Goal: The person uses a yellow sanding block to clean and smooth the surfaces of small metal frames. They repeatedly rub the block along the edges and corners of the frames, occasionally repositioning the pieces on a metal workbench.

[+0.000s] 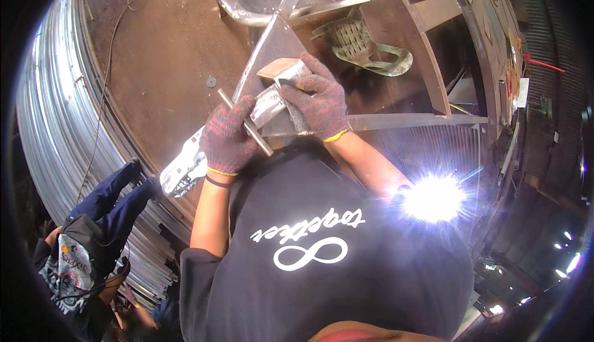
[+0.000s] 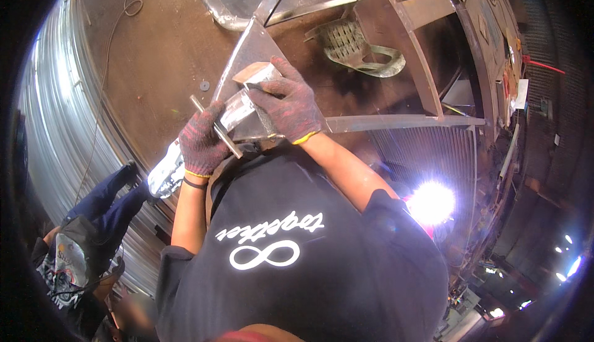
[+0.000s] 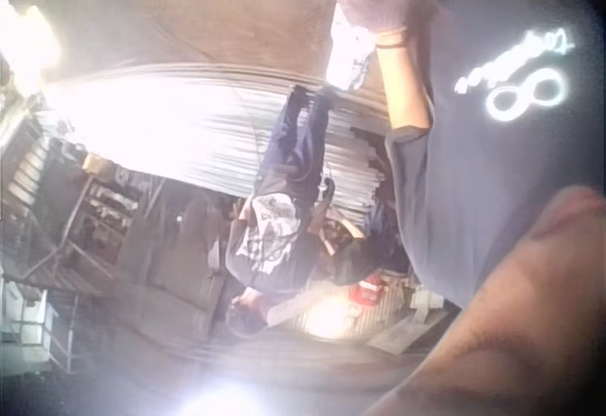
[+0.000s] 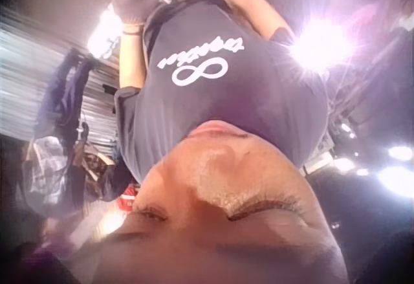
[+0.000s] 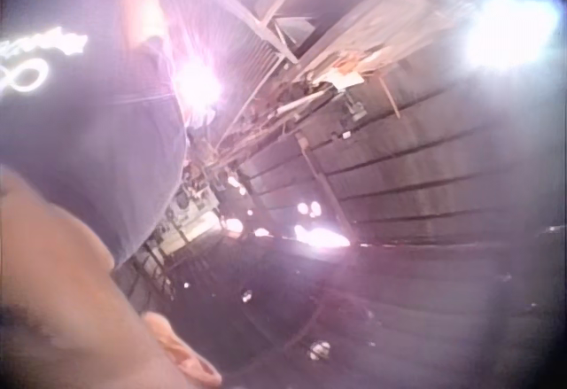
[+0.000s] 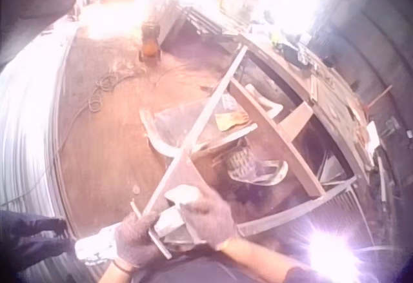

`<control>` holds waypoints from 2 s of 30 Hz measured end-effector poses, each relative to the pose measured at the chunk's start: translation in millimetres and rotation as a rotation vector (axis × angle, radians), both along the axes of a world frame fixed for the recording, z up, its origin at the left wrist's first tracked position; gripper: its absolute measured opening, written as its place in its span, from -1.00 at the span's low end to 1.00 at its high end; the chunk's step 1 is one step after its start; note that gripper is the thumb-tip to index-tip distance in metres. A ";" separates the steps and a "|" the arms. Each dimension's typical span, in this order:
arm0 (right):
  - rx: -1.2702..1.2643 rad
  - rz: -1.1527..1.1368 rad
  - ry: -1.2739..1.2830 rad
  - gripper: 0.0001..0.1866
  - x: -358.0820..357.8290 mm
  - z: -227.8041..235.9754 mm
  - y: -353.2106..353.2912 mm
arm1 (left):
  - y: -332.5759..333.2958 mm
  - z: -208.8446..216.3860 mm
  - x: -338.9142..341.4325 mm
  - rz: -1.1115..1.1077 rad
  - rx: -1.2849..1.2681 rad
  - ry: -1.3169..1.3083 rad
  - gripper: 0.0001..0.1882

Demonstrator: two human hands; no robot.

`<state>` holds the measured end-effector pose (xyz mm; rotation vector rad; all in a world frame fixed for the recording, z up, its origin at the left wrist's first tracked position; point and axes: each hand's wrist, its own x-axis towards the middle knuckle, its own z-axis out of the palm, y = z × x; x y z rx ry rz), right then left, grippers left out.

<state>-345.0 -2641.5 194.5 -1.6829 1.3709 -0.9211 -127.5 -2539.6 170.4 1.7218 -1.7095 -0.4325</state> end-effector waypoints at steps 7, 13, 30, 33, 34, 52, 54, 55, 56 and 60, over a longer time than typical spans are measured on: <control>-0.098 0.042 0.148 -0.73 0.6 -1.9 -2.9 | 1.1 6.0 0.0 0.025 0.070 -0.018 -0.31; -0.316 0.125 0.088 -0.75 -15.1 -22.8 -26.5 | -0.1 6.2 -0.1 0.022 0.046 -0.012 -0.35; 0.253 -0.229 -0.402 -0.73 -40.1 -27.7 -37.3 | 4.3 -2.8 1.7 -0.018 0.004 -0.040 -0.25; 0.448 -0.296 -0.477 -0.76 -65.4 -8.4 -40.1 | 4.0 -0.7 0.1 -0.008 -0.008 -0.016 -0.22; 0.409 -0.250 -0.381 -0.75 -63.5 3.9 -37.6 | 3.1 -0.4 -0.6 -0.007 -0.017 -0.017 -0.23; -0.298 0.215 0.204 -0.78 -23.5 1.2 -14.8 | 7.1 -3.0 2.0 -0.023 0.055 0.015 -0.19; -0.409 0.284 0.251 -0.76 -32.8 -1.7 -21.1 | 9.1 -5.7 1.7 -0.026 0.027 -0.011 -0.18; -0.460 0.312 0.268 -0.75 -36.6 -3.1 -29.1 | 7.0 -7.2 2.7 -0.027 0.005 -0.018 -0.19; -0.507 0.341 0.284 -0.74 -39.7 -3.0 -36.5 | 2.4 -6.0 3.3 -0.031 -0.018 -0.010 -0.18; -0.407 0.302 0.172 -0.79 -24.7 9.8 -16.4 | 7.3 -7.9 1.5 -0.031 -0.033 0.022 -0.18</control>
